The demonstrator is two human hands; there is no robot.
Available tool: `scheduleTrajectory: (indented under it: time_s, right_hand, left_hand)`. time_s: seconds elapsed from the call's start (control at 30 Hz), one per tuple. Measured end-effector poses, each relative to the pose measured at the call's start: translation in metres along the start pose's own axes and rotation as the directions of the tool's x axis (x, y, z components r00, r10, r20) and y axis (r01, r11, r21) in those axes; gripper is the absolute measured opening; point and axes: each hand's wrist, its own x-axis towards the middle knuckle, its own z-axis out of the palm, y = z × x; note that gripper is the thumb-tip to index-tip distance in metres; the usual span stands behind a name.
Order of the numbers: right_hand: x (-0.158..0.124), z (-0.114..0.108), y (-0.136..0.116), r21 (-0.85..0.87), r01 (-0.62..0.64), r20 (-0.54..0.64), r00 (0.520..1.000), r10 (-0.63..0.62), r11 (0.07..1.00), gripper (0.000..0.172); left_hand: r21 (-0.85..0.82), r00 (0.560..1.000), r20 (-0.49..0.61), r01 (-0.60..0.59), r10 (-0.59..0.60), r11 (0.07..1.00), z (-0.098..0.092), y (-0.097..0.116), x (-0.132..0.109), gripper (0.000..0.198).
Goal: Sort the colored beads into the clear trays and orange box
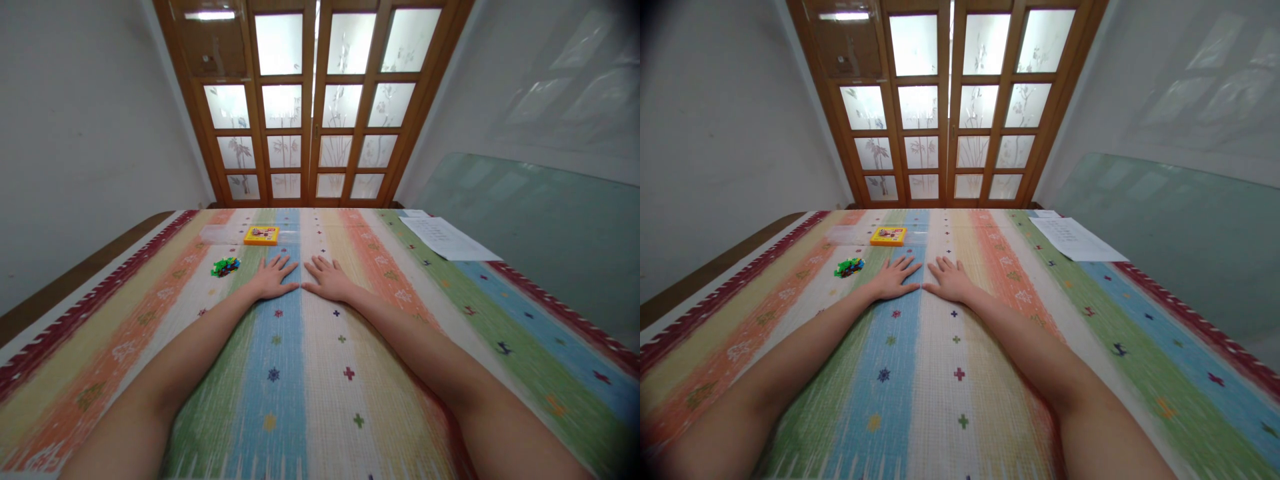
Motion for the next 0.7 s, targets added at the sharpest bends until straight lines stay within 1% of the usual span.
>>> scheduleTrajectory:
  time_s: [0.47, 0.7]
  right_hand:
    - [0.0000, -0.0008, -0.0005, 0.000, -0.007, 0.011, 1.000, 0.007, 1.000, 0.093]
    - [0.0003, 0.0009, 0.0006, -0.003, -0.007, -0.001, 1.000, 0.007, 1.000, 0.089]
  left_hand:
    - [0.005, 1.000, -0.004, 0.003, -0.003, 1.000, 0.0004, -0.0004, 0.0005, 0.085]
    - [0.006, 1.000, -0.002, 0.003, -0.003, 1.000, 0.0004, -0.0002, 0.0007, 0.085]
